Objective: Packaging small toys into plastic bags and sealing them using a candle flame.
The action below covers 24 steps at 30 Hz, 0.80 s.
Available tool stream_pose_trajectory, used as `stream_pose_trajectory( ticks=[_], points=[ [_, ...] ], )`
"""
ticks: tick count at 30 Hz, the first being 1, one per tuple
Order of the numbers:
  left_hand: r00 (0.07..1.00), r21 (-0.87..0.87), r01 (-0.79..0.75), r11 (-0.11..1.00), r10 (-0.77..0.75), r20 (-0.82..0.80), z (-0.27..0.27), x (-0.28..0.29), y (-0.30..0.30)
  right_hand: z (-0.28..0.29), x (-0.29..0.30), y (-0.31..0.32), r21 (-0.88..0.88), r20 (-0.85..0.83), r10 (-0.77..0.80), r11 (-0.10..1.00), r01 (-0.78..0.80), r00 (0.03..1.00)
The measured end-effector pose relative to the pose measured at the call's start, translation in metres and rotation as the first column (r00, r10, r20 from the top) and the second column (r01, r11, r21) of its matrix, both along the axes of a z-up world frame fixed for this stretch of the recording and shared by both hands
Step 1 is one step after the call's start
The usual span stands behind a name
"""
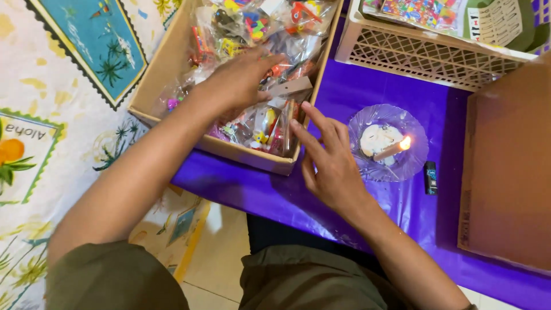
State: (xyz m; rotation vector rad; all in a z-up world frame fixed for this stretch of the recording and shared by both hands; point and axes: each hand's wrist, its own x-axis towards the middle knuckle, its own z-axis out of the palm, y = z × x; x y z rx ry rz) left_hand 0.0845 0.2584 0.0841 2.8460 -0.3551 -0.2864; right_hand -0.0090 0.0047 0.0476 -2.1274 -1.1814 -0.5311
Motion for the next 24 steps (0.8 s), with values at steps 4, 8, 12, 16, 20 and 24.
stream_pose_trajectory(
  ticks=[4, 8, 12, 16, 20, 24],
  points=[
    [0.999, 0.032, 0.036, 0.999, -0.036, -0.005, -0.002, 0.009, 0.000, 0.000, -0.003, 0.000, -0.021, -0.023, 0.003, 1.000, -0.004, 1.000],
    [0.986, -0.077, 0.091, 0.993, -0.079, 0.148, -0.006, 0.014, 0.012, -0.005, -0.006, 0.000, -0.011, -0.115, 0.025, 1.000, -0.026, 0.993],
    [0.951, -0.235, 0.236, 0.943, -0.174, 0.256, -0.017, 0.024, 0.025, -0.008, -0.008, -0.001, -0.060, -0.167, 0.044, 0.997, -0.055, 0.985],
    [0.927, -0.280, 0.222, 0.934, -0.113, 0.358, -0.003, 0.014, 0.037, 0.003, -0.011, -0.005, 0.017, -0.285, 0.119, 0.993, -0.119, 0.951],
    [0.932, -0.380, 0.088, 0.921, 0.058, 0.357, 0.030, -0.003, 0.038, 0.012, -0.011, -0.010, 0.017, -0.357, 0.171, 0.984, -0.177, 0.918],
    [0.952, -0.596, -0.001, 0.803, 0.182, 0.244, 0.036, -0.011, 0.041, 0.015, -0.011, -0.010, -0.003, -0.381, 0.168, 0.983, -0.183, 0.909]
  ],
)
